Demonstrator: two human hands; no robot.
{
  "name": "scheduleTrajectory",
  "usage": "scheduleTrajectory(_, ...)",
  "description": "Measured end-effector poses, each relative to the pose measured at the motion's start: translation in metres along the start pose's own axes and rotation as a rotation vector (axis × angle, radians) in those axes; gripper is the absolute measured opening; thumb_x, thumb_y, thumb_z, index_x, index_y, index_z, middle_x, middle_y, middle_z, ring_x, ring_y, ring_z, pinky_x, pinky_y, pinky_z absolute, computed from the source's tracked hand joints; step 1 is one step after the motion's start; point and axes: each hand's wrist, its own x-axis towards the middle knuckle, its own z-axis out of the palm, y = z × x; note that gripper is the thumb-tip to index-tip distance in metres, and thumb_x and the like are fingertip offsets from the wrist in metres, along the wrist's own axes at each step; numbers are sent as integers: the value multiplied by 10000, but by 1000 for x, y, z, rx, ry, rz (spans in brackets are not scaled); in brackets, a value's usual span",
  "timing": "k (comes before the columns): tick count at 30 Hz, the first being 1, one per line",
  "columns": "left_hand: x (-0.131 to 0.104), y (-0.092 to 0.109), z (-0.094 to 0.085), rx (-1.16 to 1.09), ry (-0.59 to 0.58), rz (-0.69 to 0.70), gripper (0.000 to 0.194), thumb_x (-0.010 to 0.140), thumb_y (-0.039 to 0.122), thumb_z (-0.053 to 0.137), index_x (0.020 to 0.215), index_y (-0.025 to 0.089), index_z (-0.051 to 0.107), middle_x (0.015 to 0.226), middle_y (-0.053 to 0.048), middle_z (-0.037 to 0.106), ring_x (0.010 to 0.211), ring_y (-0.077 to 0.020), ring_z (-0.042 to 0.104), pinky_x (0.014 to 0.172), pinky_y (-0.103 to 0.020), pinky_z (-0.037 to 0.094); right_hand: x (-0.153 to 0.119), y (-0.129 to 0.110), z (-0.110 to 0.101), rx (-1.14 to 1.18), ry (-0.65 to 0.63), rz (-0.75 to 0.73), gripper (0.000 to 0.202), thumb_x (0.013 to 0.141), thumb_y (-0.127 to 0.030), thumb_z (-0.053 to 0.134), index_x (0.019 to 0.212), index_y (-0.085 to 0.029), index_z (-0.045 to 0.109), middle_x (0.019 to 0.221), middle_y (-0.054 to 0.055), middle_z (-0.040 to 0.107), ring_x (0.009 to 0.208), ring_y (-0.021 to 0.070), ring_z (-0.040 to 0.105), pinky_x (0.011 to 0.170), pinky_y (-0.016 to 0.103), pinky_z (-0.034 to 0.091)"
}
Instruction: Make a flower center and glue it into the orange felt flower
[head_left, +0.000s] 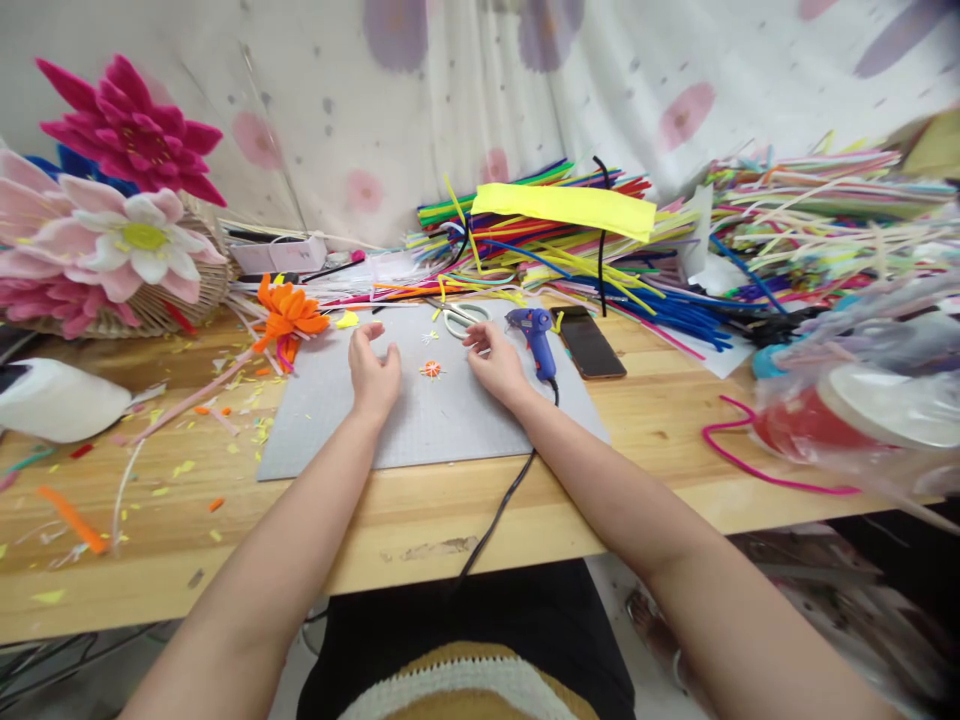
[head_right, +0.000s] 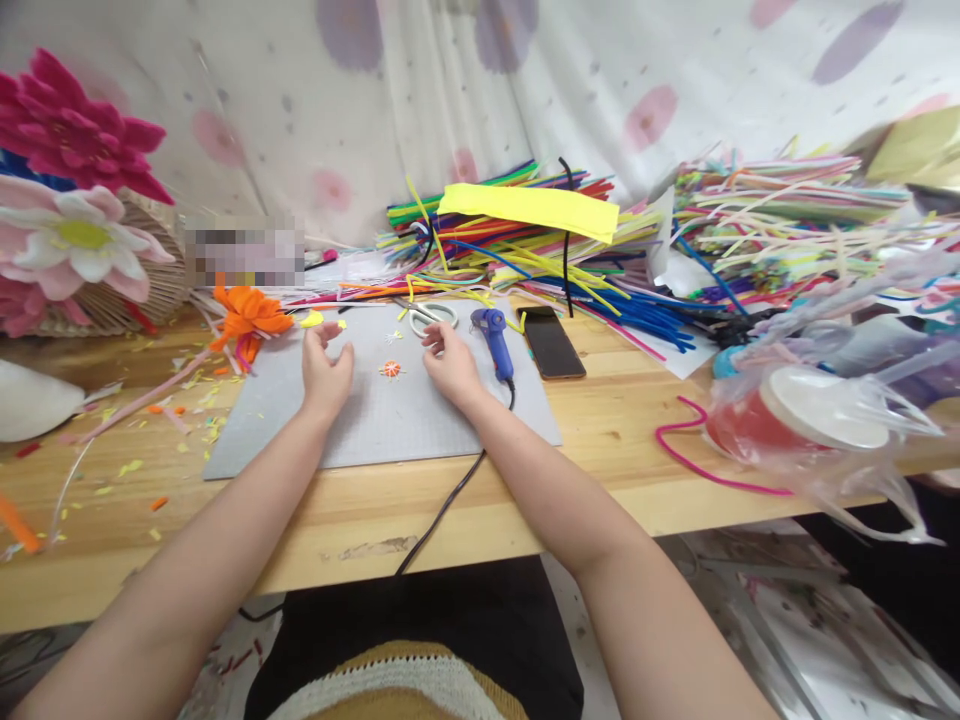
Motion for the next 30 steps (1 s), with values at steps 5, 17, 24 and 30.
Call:
scheduleTrajectory(5,5,-4,-6,-24,78,-53,289,737,122,524,1001,220,458,1044,-60,548,1046,-186,530,946,-375,398,20,-7,-5,-76,-102,-20,247,716,-132,528,954,-200,521,824,13,657,722,129,595,710,288,463)
scheduleTrajectory(17,5,-8,-3,-116,112,-121,323,673,34,509,941,209,466,1004,-52,550,1007,-176,532,940,-354,386,56,-14,15,-605,-307,-430,384,783,-95,464,1157,-172,501,956,67,674,982,214,556,841,329,407)
scheduleTrajectory(24,4,-4,-2,-114,109,-107,349,648,12,491,937,207,463,1010,-54,551,995,-175,540,924,-350,406,50,-3,18,-487,-158,-360,408,754,-98,465,1150,-198,478,895,39,668,909,205,552,805,326,411)
scheduleTrajectory(30,4,-5,-1,-123,81,-77,363,633,45,514,952,211,460,1001,-60,554,997,-189,548,931,-365,403,39,-8,11,-390,-150,-328,445,707,-77,459,1130,-214,468,867,23,637,801,169,564,744,297,422)
